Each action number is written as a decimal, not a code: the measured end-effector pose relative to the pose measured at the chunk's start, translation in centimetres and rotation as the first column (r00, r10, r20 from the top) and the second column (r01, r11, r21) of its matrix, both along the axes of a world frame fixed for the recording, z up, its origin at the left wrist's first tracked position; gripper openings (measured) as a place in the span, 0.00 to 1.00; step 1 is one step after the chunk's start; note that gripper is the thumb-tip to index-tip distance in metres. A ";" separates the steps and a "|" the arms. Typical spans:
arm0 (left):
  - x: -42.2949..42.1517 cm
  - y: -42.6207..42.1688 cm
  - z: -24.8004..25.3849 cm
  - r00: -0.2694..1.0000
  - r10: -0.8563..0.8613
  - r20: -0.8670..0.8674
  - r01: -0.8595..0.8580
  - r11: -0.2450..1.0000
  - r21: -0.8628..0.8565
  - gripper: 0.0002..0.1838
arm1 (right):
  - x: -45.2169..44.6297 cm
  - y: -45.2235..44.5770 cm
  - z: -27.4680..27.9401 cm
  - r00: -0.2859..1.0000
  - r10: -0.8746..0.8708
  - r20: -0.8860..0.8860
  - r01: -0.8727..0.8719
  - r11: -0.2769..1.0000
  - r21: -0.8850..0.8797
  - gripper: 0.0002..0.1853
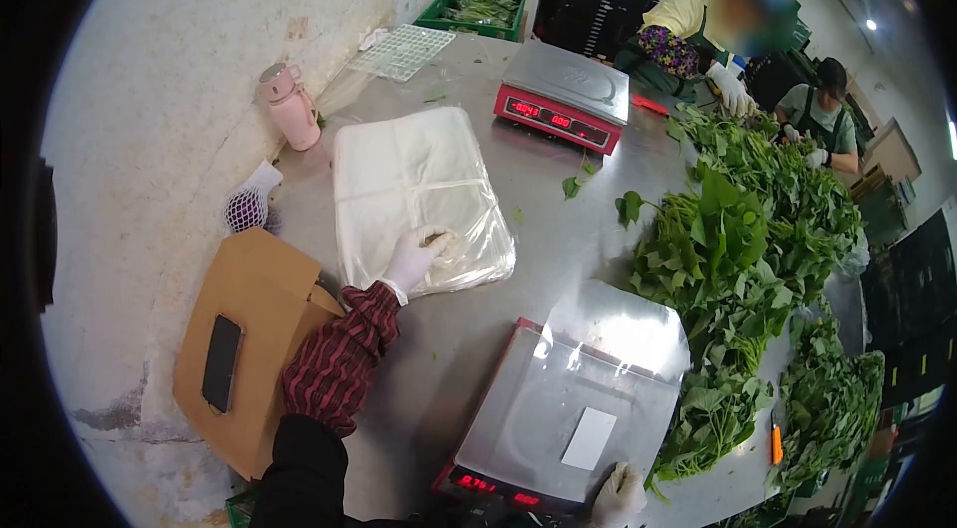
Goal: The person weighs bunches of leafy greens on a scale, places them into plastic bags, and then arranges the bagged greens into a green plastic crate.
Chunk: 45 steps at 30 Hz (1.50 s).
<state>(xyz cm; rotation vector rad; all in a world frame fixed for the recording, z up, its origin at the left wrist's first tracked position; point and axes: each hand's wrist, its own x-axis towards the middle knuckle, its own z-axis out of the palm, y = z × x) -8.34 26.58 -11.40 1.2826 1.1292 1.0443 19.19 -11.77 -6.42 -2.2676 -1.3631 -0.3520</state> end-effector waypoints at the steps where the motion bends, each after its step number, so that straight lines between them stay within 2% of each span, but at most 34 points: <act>1: 0.2 -0.6 1.0 1.000 -0.003 0.001 0.003 1.000 0.000 0.08 | 0.1 0.0 0.1 1.000 -0.002 0.005 0.002 1.000 0.003 0.07; 2: 0.6 -1.5 2.4 0.954 0.058 -0.294 0.008 0.976 0.218 0.07 | 0.2 -0.1 -0.1 1.000 -0.006 0.006 0.006 1.000 0.004 0.07; 3: 0.8 -2.1 3.0 0.821 0.178 -0.542 0.077 0.907 0.414 0.07 | 0.3 -0.2 -0.3 1.000 -0.002 0.004 0.002 1.000 -0.003 0.07; 4: 1.0 -2.1 2.4 0.821 0.176 -0.543 0.078 0.908 0.411 0.07 | 0.4 -0.4 -0.4 1.000 0.005 0.002 -0.005 1.000 -0.011 0.07; 6: 1.4 -1.5 -0.1 0.692 0.230 -0.685 0.169 0.870 0.463 0.09 | 0.2 -0.3 -0.3 1.000 0.002 -0.009 -0.002 1.000 -0.014 0.07; 7: 1.5 -0.9 -1.2 0.694 0.231 -0.682 0.168 0.869 0.465 0.09 | 0.3 -0.2 -0.2 1.000 -0.004 -0.017 0.004 1.000 -0.014 0.07; 8: 1.6 -0.5 -1.7 0.867 0.158 -0.473 0.034 0.927 0.373 0.08 | 0.3 -0.2 -0.1 1.000 -0.010 -0.013 0.009 1.000 -0.012 0.07; 9: 1.6 -0.2 -2.4 0.969 0.116 -0.218 -0.064 0.970 0.234 0.08 | 0.2 -0.2 0.0 1.000 -0.002 -0.009 0.002 1.000 -0.001 0.07; 10: 1.5 0.1 -3.0 0.970 0.111 -0.217 -0.060 0.971 0.233 0.08 | 0.2 -0.2 0.1 1.000 0.009 -0.007 -0.009 1.000 0.008 0.07; 12: 1.0 0.7 -2.4 0.988 0.070 0.137 -0.069 0.998 -0.011 0.08 | 0.1 0.0 0.2 1.000 0.012 -0.001 -0.012 1.000 0.017 0.07; 13: 0.7 0.8 -2.0 0.989 0.070 0.131 -0.069 0.998 -0.012 0.08 | 0.0 0.1 0.1 1.000 0.018 0.006 -0.018 0.999 0.026 0.07; 15: 0.3 0.8 -0.8 0.977 0.088 0.196 -0.063 0.990 -0.129 0.05 | -0.1 0.3 0.1 1.000 0.019 0.019 -0.019 0.999 0.029 0.07; 23: 0.3 1.1 -1.1 0.986 0.091 0.138 -0.081 0.993 -0.081 0.05 | 0.0 0.2 0.2 0.998 0.020 0.061 -0.021 1.000 0.012 0.06; 25: 0.3 1.2 -1.2 0.992 0.070 0.105 -0.063 0.996 -0.070 0.05 | 0.2 0.1 0.1 1.000 0.016 0.006 -0.016 1.000 0.008 0.05; 27: 0.6 1.0 -1.0 0.993 0.098 0.068 -0.100 0.995 0.030 0.05 | 0.1 0.3 0.3 1.000 0.018 0.003 -0.018 1.000 0.019 0.05; 31: 0.9 0.6 -0.4 0.997 0.061 0.039 -0.059 0.997 -0.040 0.05 | 0.2 0.2 0.1 1.000 0.018 0.000 -0.018 0.999 0.030 0.05; 34: 1.2 0.7 -0.9 0.990 0.110 0.093 -0.108 0.994 -0.023 0.07 | 0.3 0.0 -0.1 1.000 0.009 -0.013 -0.009 1.000 0.009 0.05; 36: 1.2 0.5 -0.4 0.990 0.090 0.112 -0.080 0.993 -0.091 0.05 | 0.3 0.1 0.0 1.000 0.011 -0.013 -0.011 1.000 0.013 0.05; 40: 1.6 0.4 -0.4 0.989 0.108 0.102 -0.099 0.991 -0.085 0.05 | 0.2 0.1 0.1 1.000 0.017 -0.007 -0.017 1.000 0.014 0.05; 42: 1.8 0.5 -0.5 0.992 0.123 -0.014 -0.123 0.992 0.015 0.06 | 0.2 0.1 0.0 1.000 0.019 0.004 -0.019 1.000 0.009 0.05; 45: 2.2 0.1 0.2 0.989 0.144 0.022 -0.143 0.989 -0.028 0.05 | 0.2 0.2 0.1 0.999 0.027 0.024 -0.027 1.000 0.007 0.05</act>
